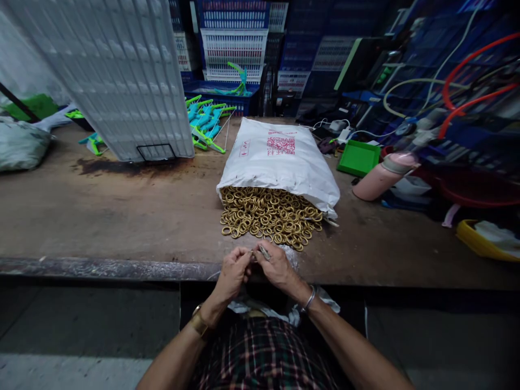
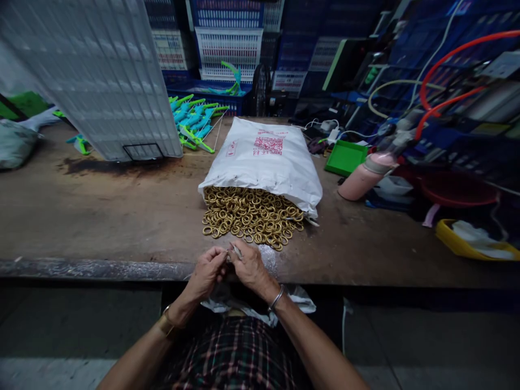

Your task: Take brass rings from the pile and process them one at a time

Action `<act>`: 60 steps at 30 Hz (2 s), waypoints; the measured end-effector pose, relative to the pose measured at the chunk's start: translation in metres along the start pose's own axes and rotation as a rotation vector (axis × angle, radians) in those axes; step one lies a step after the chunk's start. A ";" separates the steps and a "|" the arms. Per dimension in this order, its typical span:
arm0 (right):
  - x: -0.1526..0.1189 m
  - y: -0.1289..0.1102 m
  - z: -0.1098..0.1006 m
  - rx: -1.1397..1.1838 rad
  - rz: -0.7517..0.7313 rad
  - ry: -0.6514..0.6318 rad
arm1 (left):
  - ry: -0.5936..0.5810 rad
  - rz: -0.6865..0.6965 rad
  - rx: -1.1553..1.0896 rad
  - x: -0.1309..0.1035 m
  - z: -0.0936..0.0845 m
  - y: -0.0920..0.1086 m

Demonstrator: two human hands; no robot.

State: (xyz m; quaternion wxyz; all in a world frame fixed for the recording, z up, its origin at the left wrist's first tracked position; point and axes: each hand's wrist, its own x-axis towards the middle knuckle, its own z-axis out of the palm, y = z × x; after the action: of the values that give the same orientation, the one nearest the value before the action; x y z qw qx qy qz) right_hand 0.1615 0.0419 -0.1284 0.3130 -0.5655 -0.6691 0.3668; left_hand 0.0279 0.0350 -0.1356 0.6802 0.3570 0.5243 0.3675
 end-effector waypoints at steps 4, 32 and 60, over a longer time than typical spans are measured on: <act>0.001 0.000 0.003 0.188 0.222 0.064 | 0.051 0.087 0.097 -0.002 -0.001 -0.004; 0.000 0.006 -0.003 -0.004 0.163 0.058 | -0.134 -0.034 -0.108 -0.012 0.000 0.000; -0.016 0.003 0.003 -0.455 0.017 -0.124 | -0.040 0.076 0.080 -0.010 0.000 0.001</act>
State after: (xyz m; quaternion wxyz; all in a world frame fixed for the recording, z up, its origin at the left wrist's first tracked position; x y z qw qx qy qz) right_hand 0.1635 0.0261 -0.1327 0.1327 -0.6037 -0.7475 0.2432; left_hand 0.0260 0.0265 -0.1303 0.6614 0.4107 0.5110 0.3645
